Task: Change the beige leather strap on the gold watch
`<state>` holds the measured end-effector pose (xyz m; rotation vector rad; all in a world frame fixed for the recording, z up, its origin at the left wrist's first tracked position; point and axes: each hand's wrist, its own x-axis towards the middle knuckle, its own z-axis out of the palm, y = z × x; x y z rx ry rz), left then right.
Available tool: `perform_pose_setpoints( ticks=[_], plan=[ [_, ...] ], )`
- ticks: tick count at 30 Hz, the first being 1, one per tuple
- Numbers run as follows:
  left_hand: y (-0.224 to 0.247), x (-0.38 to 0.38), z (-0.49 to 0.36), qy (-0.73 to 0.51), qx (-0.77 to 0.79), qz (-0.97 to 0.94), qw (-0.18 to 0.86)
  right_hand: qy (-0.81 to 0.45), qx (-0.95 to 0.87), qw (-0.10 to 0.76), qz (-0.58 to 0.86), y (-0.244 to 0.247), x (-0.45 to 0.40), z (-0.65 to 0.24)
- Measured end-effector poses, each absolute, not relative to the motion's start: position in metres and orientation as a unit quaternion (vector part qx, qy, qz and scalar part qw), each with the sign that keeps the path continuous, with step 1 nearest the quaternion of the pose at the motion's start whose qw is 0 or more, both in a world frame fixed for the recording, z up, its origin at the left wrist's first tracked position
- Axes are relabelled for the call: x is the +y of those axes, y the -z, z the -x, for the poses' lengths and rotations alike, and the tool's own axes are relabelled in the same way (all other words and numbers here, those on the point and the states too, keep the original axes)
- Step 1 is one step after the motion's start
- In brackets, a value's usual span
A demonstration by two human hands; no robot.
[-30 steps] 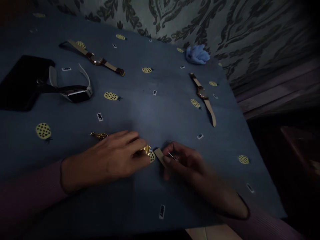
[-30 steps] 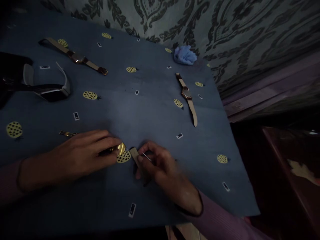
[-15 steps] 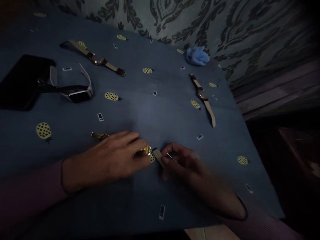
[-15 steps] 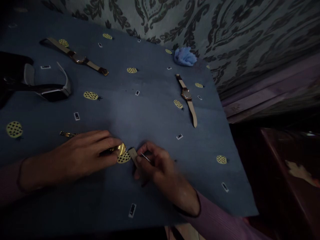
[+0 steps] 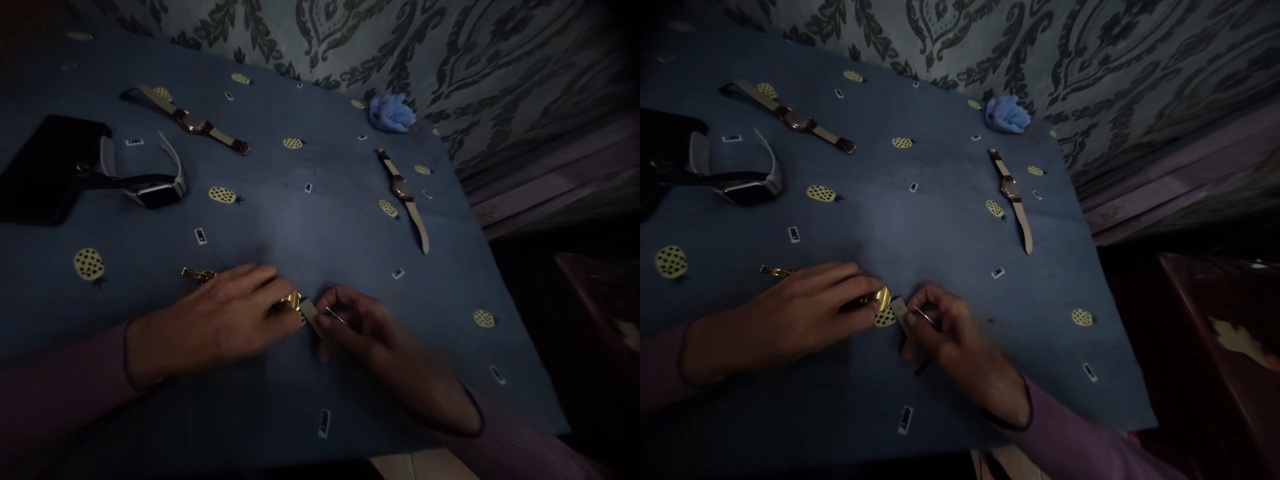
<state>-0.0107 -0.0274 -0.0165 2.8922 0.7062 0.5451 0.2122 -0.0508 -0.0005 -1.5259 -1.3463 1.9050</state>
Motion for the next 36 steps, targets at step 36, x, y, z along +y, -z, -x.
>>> perform_pose_setpoints(
  ticks=[36],
  plan=[
    [0.021,-0.047,0.000,-0.213,0.236,-0.948,-0.016,-0.663,-0.512,0.139,0.527,0.004,-0.036,-0.224]
  ],
)
